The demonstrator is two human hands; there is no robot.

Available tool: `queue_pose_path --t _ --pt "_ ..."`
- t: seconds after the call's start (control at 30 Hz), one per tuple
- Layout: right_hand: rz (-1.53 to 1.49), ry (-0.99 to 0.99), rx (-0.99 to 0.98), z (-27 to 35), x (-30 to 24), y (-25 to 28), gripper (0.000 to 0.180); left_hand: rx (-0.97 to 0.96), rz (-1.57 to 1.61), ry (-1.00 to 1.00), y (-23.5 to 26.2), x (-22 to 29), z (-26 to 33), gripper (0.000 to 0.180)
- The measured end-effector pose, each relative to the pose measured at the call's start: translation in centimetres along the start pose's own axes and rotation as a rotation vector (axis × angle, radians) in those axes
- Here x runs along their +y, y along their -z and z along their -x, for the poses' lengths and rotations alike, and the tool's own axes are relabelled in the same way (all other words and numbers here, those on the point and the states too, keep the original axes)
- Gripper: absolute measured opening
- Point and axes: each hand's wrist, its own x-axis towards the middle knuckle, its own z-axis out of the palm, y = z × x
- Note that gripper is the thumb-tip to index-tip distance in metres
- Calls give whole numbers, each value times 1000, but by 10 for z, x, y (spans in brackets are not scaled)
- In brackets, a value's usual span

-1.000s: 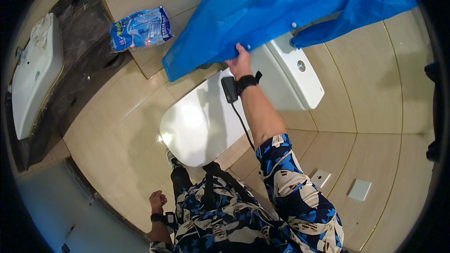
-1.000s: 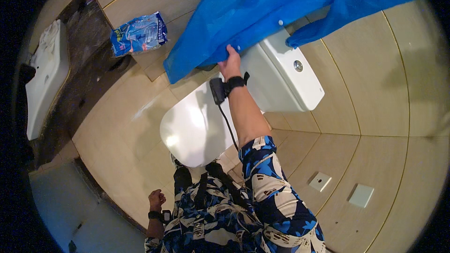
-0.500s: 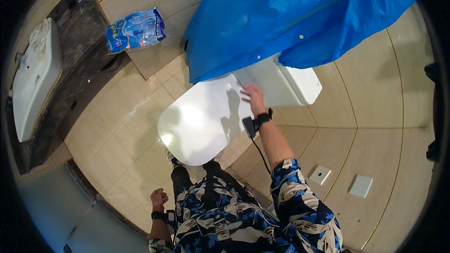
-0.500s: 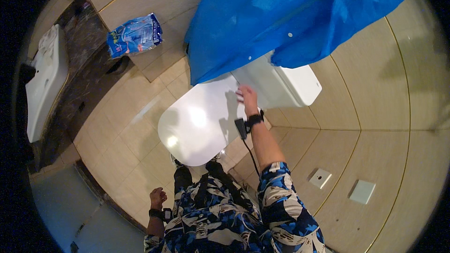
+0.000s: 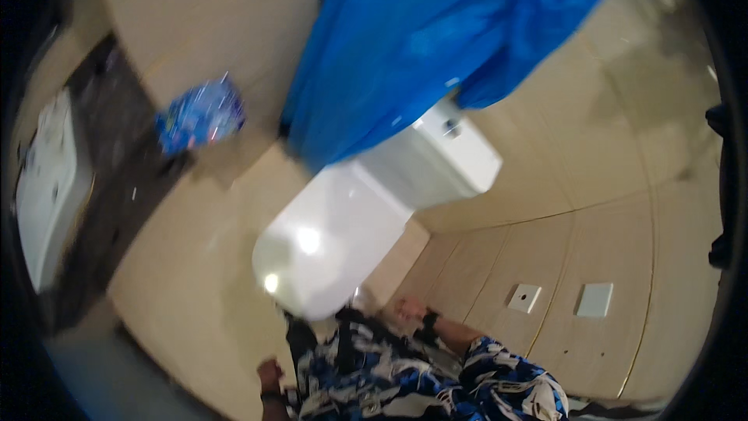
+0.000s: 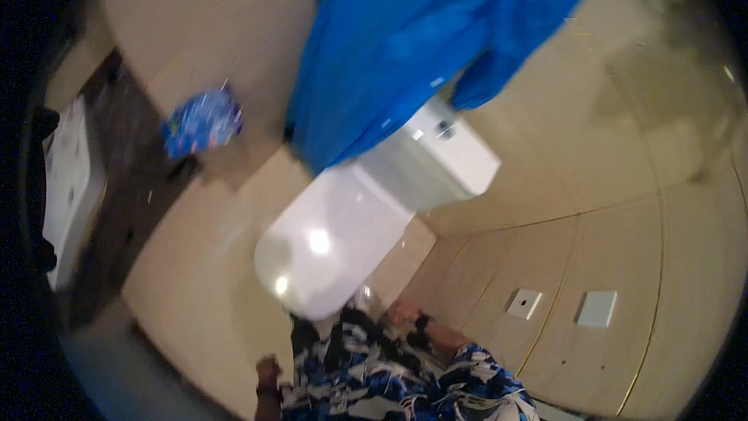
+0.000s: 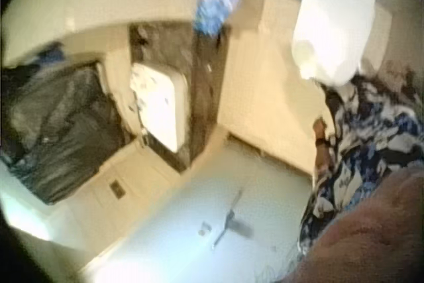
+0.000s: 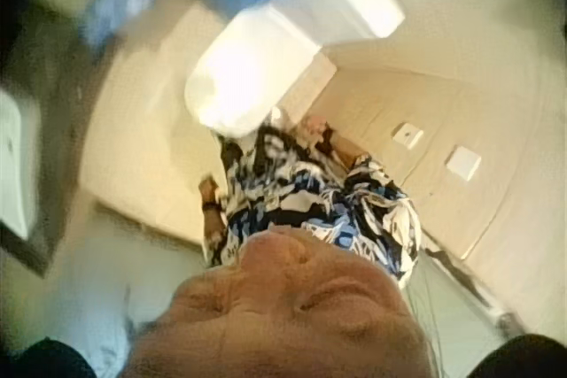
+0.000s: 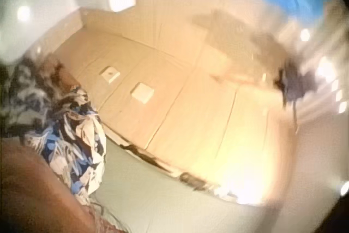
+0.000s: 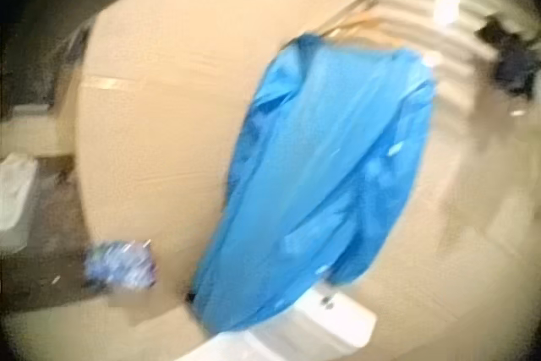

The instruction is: The person removes a blue raincoat from a hanger in the bathroom and places it on the toilet tank. Then, in the adjacent room, the person folds a black sleeveless top and a beige t-shirt on a table and places them into a wooden drawer.

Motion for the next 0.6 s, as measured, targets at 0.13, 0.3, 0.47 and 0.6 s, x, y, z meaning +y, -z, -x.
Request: queue_pose_path --t 0.13,0.3,0.47,0.6 --pt "-3 173 88 -18 -28 -16 20 80 -144 -74 -38 -71 4 16" --pt "-156 280 184 5 -38 -5 20 39 385 248 -36 -52 -61 25" --pt "-190 359 220 18 -48 -5 24 -99 840 921 16 -27 -121 19" --pt "257 595 388 -9 40 -19 28 -93 878 991 85 89 -127 29"
